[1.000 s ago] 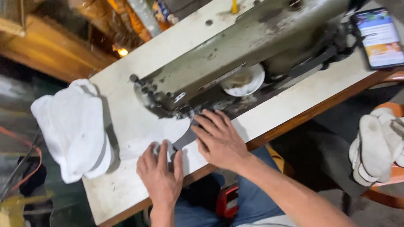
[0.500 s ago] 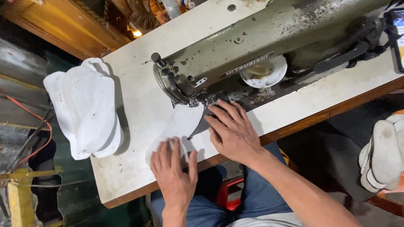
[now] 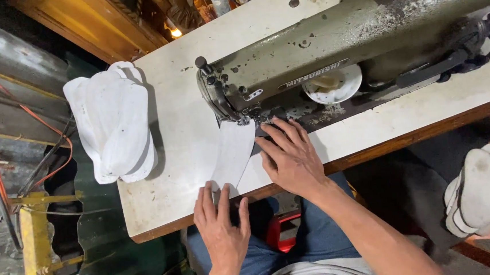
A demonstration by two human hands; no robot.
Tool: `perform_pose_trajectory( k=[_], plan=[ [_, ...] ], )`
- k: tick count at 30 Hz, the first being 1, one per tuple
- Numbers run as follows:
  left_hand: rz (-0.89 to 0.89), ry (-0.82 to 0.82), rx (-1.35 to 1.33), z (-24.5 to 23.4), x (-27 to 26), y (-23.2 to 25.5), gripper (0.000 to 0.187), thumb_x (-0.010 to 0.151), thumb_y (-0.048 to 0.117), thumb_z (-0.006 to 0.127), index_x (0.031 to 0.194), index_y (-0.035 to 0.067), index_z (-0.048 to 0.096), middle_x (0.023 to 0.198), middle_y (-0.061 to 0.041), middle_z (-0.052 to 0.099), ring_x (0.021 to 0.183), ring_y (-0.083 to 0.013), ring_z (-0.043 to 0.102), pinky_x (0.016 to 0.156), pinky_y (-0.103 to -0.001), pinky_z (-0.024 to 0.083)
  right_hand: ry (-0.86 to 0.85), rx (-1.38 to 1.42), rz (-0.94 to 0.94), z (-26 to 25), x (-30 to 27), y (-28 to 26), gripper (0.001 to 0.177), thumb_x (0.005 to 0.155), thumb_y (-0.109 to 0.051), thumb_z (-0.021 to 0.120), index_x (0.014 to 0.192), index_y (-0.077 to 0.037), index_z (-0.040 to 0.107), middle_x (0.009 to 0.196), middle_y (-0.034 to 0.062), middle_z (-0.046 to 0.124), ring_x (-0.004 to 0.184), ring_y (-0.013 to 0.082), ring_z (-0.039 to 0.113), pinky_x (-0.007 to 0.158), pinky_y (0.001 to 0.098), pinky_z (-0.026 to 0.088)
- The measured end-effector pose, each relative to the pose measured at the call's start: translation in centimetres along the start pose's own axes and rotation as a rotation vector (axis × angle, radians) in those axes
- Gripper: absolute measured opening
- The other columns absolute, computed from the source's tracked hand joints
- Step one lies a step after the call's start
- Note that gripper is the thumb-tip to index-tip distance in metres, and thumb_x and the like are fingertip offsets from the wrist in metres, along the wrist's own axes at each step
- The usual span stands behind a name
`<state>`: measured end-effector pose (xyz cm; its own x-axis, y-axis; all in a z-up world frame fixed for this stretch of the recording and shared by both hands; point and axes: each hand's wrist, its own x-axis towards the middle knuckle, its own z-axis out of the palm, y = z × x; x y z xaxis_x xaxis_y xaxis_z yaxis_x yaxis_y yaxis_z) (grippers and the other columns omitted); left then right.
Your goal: Stitching shoe insole components together using an industrial sewing machine.
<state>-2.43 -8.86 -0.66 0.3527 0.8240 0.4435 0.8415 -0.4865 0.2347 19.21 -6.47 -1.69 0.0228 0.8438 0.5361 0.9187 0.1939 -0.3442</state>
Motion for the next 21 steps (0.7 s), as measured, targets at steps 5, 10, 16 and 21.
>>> perform_pose_trajectory(
  k=[5, 10, 16, 21],
  plan=[
    [0.060, -0.002, -0.012, -0.9, 0.0, 0.6, 0.034, 0.096, 0.031, 0.069, 0.124, 0.012, 0.066, 0.135, -0.013, 0.061, 0.127, -0.0330, 0.055, 0.107, -0.049, 0.043, 0.009, 0.015, -0.012, -0.3, 0.1, -0.2, 0.029, 0.100, -0.018, 0.060, 0.124, -0.009, 0.072, 0.141, 0.0121, 0.062, 0.140, 0.0326, 0.047, 0.115, 0.0537, 0.039],
    [0.108, -0.010, -0.176, -1.1, 0.0, 0.7, 0.030, 0.096, 0.021, 0.069, 0.123, 0.009, 0.065, 0.129, -0.014, 0.063, 0.116, -0.0335, 0.059, 0.103, -0.049, 0.046, 0.060, 0.008, -0.030, -0.6, 0.3, -0.5, 0.027, 0.098, -0.016, 0.062, 0.121, -0.007, 0.073, 0.137, 0.0120, 0.065, 0.139, 0.0310, 0.049, 0.115, 0.0528, 0.039],
    [0.167, -0.030, -0.262, -1.3, 0.3, 0.6, 0.027, 0.096, 0.024, 0.069, 0.117, 0.006, 0.068, 0.125, -0.015, 0.067, 0.113, -0.0323, 0.064, 0.096, -0.044, 0.049, 0.221, 0.007, -0.101, -1.4, -1.1, -0.5, 0.023, 0.100, -0.012, 0.061, 0.114, -0.002, 0.076, 0.125, 0.0164, 0.069, 0.127, 0.0329, 0.058, 0.107, 0.0500, 0.052],
    [0.284, -0.046, -0.276, -1.6, 1.5, 0.2, 0.031, 0.090, 0.017, 0.077, 0.111, -0.003, 0.068, 0.119, -0.024, 0.064, 0.105, -0.0403, 0.066, 0.089, -0.049, 0.055, 0.019, -0.072, -0.147, -1.0, -10.2, 1.1, 0.044, 0.107, -0.038, 0.057, 0.144, -0.015, 0.058, 0.153, 0.0092, 0.053, 0.144, 0.0331, 0.049, 0.120, 0.0523, 0.028]
  ],
)
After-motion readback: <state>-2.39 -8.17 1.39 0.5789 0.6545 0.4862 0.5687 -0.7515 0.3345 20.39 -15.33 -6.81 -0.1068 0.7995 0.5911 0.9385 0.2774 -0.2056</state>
